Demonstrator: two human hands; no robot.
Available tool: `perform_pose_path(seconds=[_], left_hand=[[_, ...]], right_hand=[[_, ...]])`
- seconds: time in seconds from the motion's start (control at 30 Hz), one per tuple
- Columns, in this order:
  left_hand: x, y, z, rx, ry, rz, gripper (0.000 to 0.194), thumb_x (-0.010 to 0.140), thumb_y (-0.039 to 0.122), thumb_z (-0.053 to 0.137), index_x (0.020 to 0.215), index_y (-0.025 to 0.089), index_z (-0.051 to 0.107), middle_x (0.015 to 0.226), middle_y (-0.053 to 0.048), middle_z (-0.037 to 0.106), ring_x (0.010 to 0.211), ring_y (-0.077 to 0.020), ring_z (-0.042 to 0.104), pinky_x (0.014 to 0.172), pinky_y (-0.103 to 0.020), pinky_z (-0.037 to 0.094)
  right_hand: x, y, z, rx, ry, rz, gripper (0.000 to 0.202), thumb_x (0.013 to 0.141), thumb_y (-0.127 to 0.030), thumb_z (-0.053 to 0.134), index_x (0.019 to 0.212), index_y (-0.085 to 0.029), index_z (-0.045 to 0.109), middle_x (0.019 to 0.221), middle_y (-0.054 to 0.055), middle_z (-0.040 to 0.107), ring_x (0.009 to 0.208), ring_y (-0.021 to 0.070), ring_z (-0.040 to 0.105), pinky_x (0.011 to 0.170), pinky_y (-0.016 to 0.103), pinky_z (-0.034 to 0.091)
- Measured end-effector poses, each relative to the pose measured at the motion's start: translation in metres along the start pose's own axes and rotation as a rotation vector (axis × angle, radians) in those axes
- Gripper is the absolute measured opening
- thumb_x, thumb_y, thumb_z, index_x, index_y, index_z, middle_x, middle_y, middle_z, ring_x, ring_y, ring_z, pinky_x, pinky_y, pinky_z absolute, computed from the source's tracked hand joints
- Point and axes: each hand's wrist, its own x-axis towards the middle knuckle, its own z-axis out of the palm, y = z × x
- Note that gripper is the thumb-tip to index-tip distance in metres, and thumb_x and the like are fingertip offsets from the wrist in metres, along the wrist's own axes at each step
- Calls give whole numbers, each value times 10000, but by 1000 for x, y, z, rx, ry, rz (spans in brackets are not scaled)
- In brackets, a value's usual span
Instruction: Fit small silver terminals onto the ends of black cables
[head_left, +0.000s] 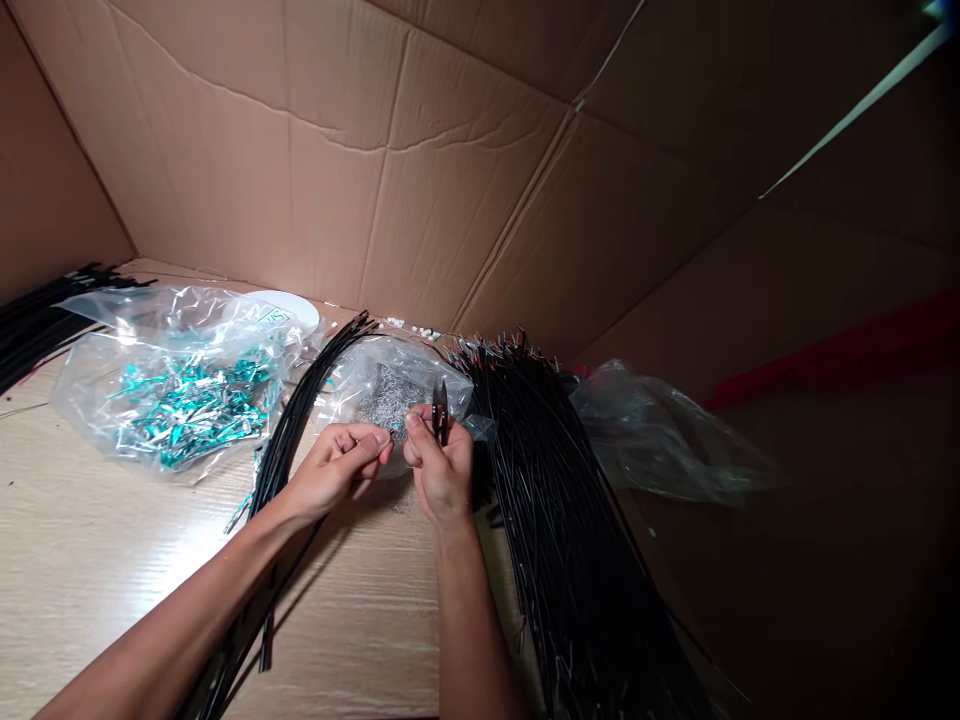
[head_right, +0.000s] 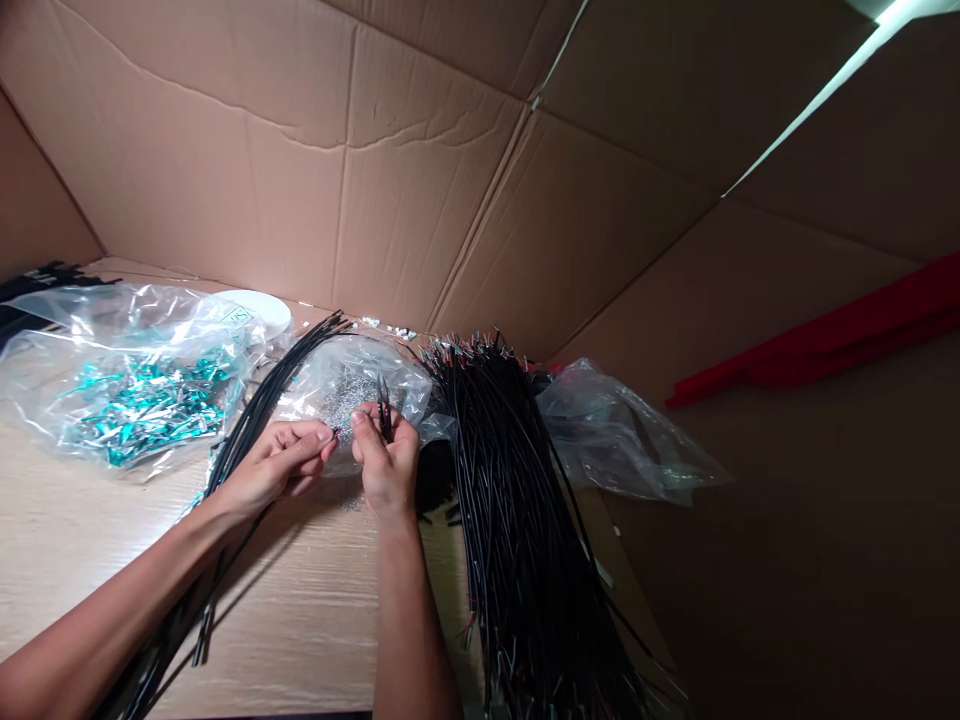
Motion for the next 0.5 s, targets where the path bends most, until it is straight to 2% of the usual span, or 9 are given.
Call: perform_pose_path(seconds=[0.13,0.23,0.33,0.5], left_hand=[[0,-4,-3,45,2,23,483,918,591,676,739,153,578,455,89,337,371,-52,251,386,-182,193],[0,-6,-8,151,72,66,501,926,596,670,732,143,586,496,61,393,408,-56,299,405,-179,199],[0,-5,-10,147,123,70,503,921,610,669,738,151,579,491,68,378,401,-58,283,402,-185,191],[-1,-3,-7,168,36,51,505,939,608,644,735,150,583,499,65,369,418,-62,274,416,-201,179]], right_hand=[[-2,-2,5,48,4,-1,265,816,-350,829,857,-173,636,623,-96,324,497,54,203,464,241,164],[-4,-1,3,18,-65,2,255,849,-373,802,896,-179,644,616,-96,324,498,60,210,472,241,181],[-5,1,-2,-77,-117,-11,243,872,-378,788,930,-178,662,613,-86,365,503,66,259,476,239,201],[-1,0,-2,-2,-38,7,275,829,-376,819,879,-174,639,635,-89,345,498,52,223,466,235,179]])
